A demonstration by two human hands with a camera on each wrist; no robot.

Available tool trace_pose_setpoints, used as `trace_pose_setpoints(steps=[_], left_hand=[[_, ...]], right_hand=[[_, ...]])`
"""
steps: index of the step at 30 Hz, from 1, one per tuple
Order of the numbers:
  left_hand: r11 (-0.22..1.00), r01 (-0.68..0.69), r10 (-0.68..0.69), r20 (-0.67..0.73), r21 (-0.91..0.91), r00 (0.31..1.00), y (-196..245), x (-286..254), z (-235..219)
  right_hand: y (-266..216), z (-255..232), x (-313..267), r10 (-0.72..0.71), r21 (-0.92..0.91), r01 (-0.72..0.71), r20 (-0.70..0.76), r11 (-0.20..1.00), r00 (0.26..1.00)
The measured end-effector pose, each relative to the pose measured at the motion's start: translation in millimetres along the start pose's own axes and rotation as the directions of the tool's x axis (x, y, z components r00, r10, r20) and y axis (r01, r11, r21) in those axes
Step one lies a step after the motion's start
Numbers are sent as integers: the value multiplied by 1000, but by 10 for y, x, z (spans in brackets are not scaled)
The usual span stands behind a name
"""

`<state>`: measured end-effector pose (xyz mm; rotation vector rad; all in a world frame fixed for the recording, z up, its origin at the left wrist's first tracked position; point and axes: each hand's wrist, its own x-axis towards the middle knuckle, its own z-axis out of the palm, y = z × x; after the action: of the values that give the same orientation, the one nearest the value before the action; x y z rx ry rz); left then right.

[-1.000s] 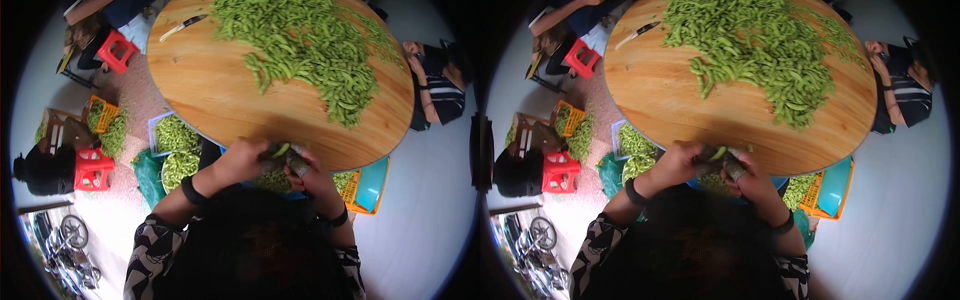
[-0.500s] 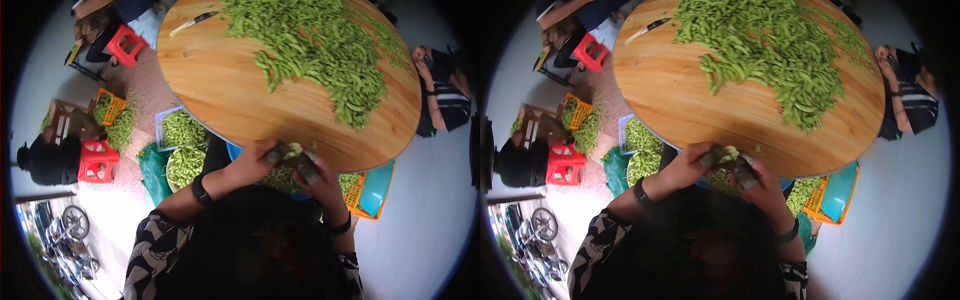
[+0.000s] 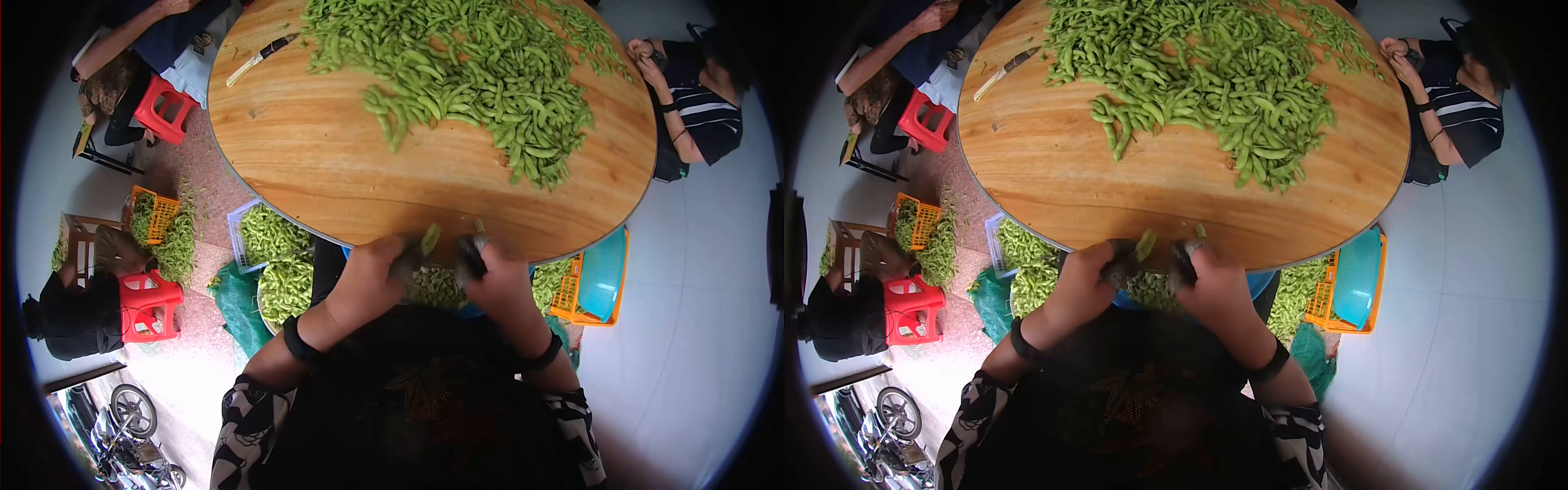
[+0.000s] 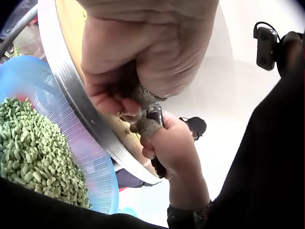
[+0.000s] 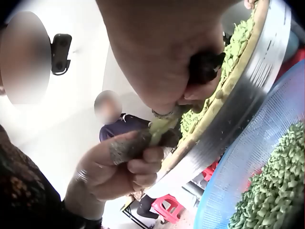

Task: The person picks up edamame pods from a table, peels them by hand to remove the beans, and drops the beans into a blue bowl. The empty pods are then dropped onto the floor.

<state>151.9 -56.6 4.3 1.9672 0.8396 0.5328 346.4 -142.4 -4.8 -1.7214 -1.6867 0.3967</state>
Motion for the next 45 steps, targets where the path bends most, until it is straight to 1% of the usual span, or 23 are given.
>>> trace_pose_setpoints(steps=[1, 2, 3, 6, 7, 9, 11, 16, 18, 19, 21, 25, 27, 29, 31, 33, 35, 36, 38, 39, 41, 43, 45], left_hand=[[999, 36, -37, -68, -16, 997, -3, 16, -21], [1000, -19, 19, -119, 3, 993, -36, 24, -9], [1000, -21, 20, -118, -1, 993, -50, 25, 9], [995, -55, 61, -74, 88, 995, -33, 50, 74], [998, -63, 61, -63, -30, 996, -2, 63, 68], [986, -74, 68, -44, -150, 997, 0, 71, 59], [966, 25, -11, 58, -256, 998, -41, 35, 38], [935, 97, -58, 121, -342, 991, 58, 66, -1], [899, 161, -100, 165, -408, 981, 50, 78, -21], [859, 198, -104, 218, -472, 970, 36, 78, -23], [813, 236, -104, 266, -532, 958, 7, 66, -24], [692, 253, -139, 219, -676, 966, -27, 19, -160], [661, 207, -124, 167, -722, 978, -76, -39, -336], [793, 95, -167, -65, -601, 984, -179, -155, -581], [887, 48, -195, -278, -460, 941, -293, -309, -898], [963, 86, -204, -489, -254, 848, -575, -532, -1193], [951, 293, -178, -599, 100, 781, -850, -737, -1418], [952, 291, -177, -601, 97, 780, -941, -819, -1473], [721, 498, -180, -564, 482, 806, -1109, -965, -1547], [725, 493, -177, -562, 481, 808, -1264, -1044, -1553], [572, 551, -246, -513, 608, 822, -1600, -1196, -1497], [551, 576, -294, -506, 603, 811, -1613, -1207, -1474], [508, 610, -365, -489, 608, 792, -1392, -1081, -1415]], right_hand=[[-33, 1, 2, -3, -2, 3, 0, 1000, 1000], [-81, 13, 2, -51, 38, 54, -65, 998, 997], [-122, 31, 1, -93, 72, 103, -131, 992, 987], [-189, 76, 33, -38, 71, 53, -192, 996, 981], [-140, 74, 12, -30, 63, 44, -198, 997, 980], [-12, 86, -36, 41, 186, -41, 0, 982, 999], [-44, 113, -61, 49, 250, -52, 19, 967, 999], [-203, 63, -34, 102, 412, -113, 48, 904, 994], [-216, 10, -18, 272, 532, -331, 189, 779, 944], [-214, 14, -32, 273, 533, -335, 193, 777, 942], [-195, 20, -54, 212, 406, -235, 99, 883, 972], [22, -24, -60, 231, 244, -216, -32, 945, 973], [97, -116, 155, 118, -54, -128, -153, 990, 981], [179, 1, 187, 96, -124, -119, -180, 985, 979], [172, 117, 30, 9, -393, -33, -63, 919, 998], [-87, 88, -38, 39, -376, -27, 25, 926, 999], [-180, 93, -47, -70, -124, 84, 113, 989, 991], [-197, 70, -12, -72, -128, 86, 113, 988, 991], [-211, 31, 59, -167, 73, 153, 239, 985, 957], [-189, 22, 126, -164, 68, 152, 237, 986, 958], [-94, -7, 382, 70, -18, -69, 104, 997, 992], [161, -37, 852, -50, -279, 21, -96, 960, 994], [441, 25, 1252, -18, -426, -64, -187, 902, 982]])
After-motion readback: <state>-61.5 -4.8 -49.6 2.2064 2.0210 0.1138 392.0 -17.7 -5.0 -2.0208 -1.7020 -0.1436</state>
